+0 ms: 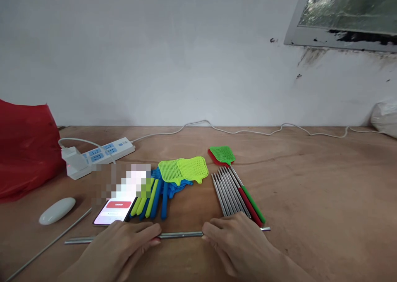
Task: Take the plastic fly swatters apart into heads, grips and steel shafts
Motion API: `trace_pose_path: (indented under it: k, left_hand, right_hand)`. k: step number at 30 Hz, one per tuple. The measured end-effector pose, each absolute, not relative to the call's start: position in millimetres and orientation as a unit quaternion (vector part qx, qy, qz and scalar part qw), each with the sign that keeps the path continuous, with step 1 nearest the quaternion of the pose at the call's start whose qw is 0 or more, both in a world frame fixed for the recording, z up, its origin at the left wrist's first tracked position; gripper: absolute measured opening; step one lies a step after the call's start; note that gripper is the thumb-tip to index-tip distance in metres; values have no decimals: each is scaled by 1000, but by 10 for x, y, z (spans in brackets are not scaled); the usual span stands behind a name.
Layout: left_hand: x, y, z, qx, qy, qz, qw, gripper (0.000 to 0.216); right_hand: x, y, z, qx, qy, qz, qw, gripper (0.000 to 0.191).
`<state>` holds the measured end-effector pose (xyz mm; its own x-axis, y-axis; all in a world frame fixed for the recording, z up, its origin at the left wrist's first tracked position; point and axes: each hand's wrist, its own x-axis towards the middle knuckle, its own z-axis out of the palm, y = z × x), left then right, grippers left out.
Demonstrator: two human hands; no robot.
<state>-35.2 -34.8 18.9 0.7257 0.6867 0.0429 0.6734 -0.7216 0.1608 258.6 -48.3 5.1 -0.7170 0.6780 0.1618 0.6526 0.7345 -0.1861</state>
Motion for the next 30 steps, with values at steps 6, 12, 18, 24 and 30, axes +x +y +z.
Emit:
trace_pose_path:
  k: [6, 12, 18, 24, 30]
  left_hand:
    - [-345, -356, 216, 925, 373, 33, 59, 27]
    - [-475, -390, 174, 910, 400, 63, 83, 33]
    - [-683, -320, 153, 897, 440, 38, 1, 43]
    - [-421, -319, 185, 905, 423, -41, 0, 35]
    - [-402, -344, 214, 907, 418, 10, 48, 35]
  right_hand:
    - [2518, -523, 115, -372, -918, 93, 105, 22]
    - [2617, -552, 114, -430, -891, 119, 85, 22]
    - [2798, -494, 116, -444, -876, 139, 130, 24]
    - [2580, -535, 25, -389, -909, 66, 135, 27]
    - [2629, -579, 59, -438, -877, 64, 187, 29]
